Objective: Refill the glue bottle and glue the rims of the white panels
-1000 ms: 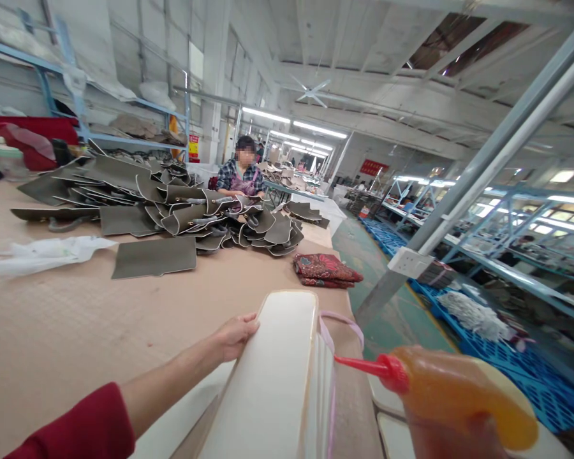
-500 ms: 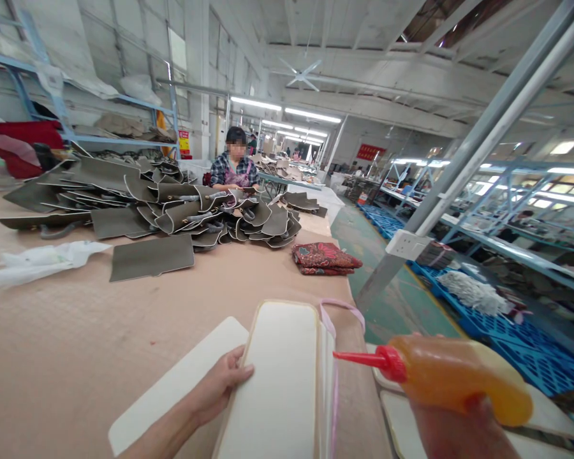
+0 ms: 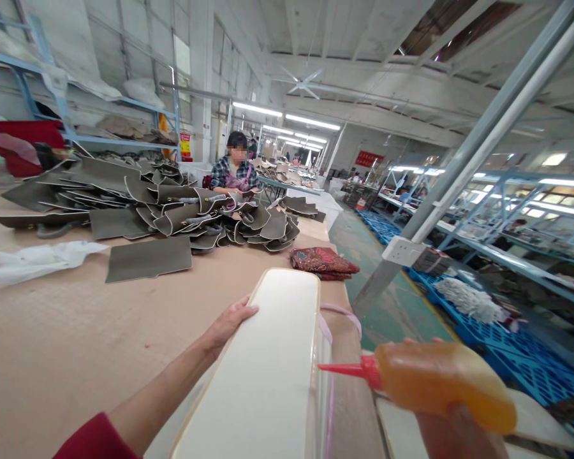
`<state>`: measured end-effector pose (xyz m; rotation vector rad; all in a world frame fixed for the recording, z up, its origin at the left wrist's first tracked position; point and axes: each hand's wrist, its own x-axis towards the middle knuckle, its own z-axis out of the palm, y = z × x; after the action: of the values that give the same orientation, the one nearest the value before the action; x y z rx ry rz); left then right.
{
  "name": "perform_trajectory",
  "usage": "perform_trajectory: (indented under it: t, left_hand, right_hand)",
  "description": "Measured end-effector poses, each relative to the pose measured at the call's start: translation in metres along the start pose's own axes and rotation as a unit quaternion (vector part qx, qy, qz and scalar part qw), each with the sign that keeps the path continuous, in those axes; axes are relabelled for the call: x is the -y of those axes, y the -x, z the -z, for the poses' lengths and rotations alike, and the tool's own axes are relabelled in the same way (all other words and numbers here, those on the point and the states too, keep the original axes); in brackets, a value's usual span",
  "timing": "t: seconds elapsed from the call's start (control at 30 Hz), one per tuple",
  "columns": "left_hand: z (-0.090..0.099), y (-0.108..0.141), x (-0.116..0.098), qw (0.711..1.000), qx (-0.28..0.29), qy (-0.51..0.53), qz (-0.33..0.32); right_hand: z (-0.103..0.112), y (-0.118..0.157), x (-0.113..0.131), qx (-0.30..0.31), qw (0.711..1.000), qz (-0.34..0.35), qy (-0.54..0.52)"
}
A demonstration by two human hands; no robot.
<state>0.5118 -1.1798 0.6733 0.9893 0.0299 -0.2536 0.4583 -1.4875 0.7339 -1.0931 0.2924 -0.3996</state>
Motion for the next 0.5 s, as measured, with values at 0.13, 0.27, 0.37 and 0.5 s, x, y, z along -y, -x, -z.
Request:
perform_trajectory:
  t: [0.13,0.27,0.37,0.5]
  left_hand:
    - [-0.002,-0.004,-0.004,1.0,0.03,-0.008,0.003]
    - [-0.007,-0.007,-0.007,0.999,0.037,-0.015,0.01]
    - [-0.006,-0.011,-0.007,0.999,0.043,-0.014,0.017]
    - [0.001,-0.021,-0.004,0.999,0.046,-0.011,0.021]
  right_hand:
    - [0.005,-0.002,-0.002,0.057,0.998,0.024,0.013]
    - [0.003,-0.001,-0.001,0.108,0.993,0.035,0.023]
    - [0.006,-0.002,-0.003,0.109,0.993,0.031,0.034]
    - [0.016,-0.007,-0.007,0.096,0.993,0.046,0.041]
